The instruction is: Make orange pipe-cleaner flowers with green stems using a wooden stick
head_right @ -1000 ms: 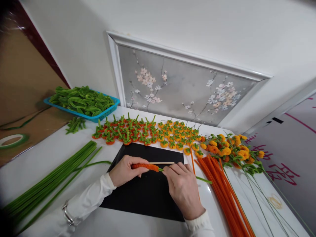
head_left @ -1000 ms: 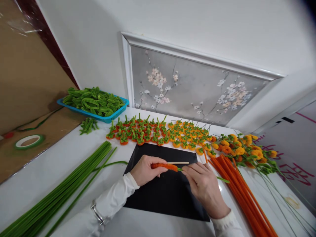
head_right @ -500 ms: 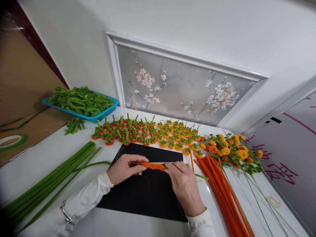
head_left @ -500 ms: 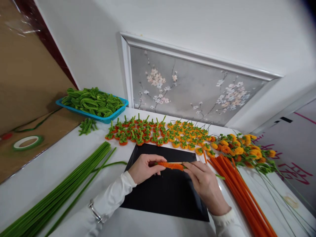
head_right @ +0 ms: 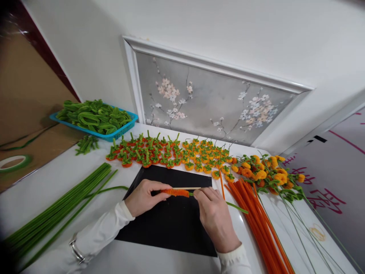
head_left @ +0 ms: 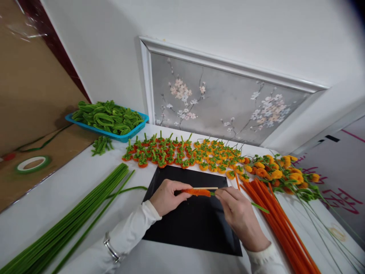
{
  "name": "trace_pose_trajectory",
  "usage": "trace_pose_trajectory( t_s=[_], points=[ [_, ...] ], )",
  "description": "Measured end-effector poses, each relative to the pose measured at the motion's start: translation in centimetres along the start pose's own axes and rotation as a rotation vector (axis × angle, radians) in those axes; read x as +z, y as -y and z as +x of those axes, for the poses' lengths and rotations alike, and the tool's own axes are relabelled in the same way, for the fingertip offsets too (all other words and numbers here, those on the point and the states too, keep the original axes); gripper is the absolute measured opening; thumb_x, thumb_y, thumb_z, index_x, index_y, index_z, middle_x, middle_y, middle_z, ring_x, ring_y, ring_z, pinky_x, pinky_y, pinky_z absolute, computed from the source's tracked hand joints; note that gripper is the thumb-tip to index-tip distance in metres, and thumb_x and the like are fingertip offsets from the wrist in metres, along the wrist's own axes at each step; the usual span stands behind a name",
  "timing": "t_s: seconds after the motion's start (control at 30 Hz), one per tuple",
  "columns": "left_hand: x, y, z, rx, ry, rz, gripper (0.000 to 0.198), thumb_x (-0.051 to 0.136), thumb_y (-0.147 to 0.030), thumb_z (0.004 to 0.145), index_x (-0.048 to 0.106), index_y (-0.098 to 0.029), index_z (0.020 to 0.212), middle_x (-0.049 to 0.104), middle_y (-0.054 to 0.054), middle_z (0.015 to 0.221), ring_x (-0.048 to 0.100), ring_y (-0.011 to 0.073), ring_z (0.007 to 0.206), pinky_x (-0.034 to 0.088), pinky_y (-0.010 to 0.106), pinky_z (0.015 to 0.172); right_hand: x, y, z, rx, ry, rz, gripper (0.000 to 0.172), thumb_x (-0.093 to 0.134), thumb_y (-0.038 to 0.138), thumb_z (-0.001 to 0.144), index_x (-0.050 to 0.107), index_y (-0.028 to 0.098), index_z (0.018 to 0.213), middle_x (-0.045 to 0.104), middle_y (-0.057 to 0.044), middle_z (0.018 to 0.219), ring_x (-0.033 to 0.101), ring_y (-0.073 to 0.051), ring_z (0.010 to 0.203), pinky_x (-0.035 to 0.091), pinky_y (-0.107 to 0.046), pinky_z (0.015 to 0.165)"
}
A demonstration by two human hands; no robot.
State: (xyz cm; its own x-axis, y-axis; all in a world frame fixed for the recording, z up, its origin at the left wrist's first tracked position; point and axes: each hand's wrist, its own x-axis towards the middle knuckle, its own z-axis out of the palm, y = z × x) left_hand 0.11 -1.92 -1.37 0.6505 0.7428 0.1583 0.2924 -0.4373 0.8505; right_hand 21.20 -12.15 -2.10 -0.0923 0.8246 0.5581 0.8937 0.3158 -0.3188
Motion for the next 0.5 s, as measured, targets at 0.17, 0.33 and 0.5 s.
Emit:
trace_pose_trajectory(
  t_s=[0.17,0.33,0.5],
  points=[
    [0.3,0.2,-0.2,0.075,0.001,0.084,0.020,0.062,-0.017,0.076,0.074,-0.019,0.091,0.075,0.002,0.083,0.069,0.0149,0.070,0.049,0.019,0.066,0.4,0.1,-0.1,-0.030,0.032,-0.021,0.022,0.041,0.014,0.091,0.062,0.019,0.089,0.062,-0.006,0.080,0.057,-0.018,0.075,0.045,-0.031,0.068],
    [0.6,0.3,-0.2,0.068,0.003,0.140,0.020,0.062,-0.021,0.077,0.074,-0.021,0.093,0.075,0.002,0.088,0.069,0.0164,0.075,0.050,0.022,0.071,1.1,1.3,0.3,0.002,0.100,0.017,0.022,0.040,0.012,0.091,0.061,0.019,0.087,0.062,-0.005,0.080,0.057,-0.019,0.074,0.046,-0.030,0.066],
    [0.7,0.1,-0.1,0.019,-0.003,0.135,0.020,0.059,-0.020,0.078,0.073,-0.019,0.091,0.074,0.002,0.079,0.068,0.0155,0.066,0.049,0.022,0.066,0.8,0.9,0.2,0.042,0.090,0.072,0.021,0.042,0.021,0.092,0.061,0.019,0.101,0.064,-0.007,0.088,0.061,-0.018,0.079,0.051,-0.030,0.069]
  ],
)
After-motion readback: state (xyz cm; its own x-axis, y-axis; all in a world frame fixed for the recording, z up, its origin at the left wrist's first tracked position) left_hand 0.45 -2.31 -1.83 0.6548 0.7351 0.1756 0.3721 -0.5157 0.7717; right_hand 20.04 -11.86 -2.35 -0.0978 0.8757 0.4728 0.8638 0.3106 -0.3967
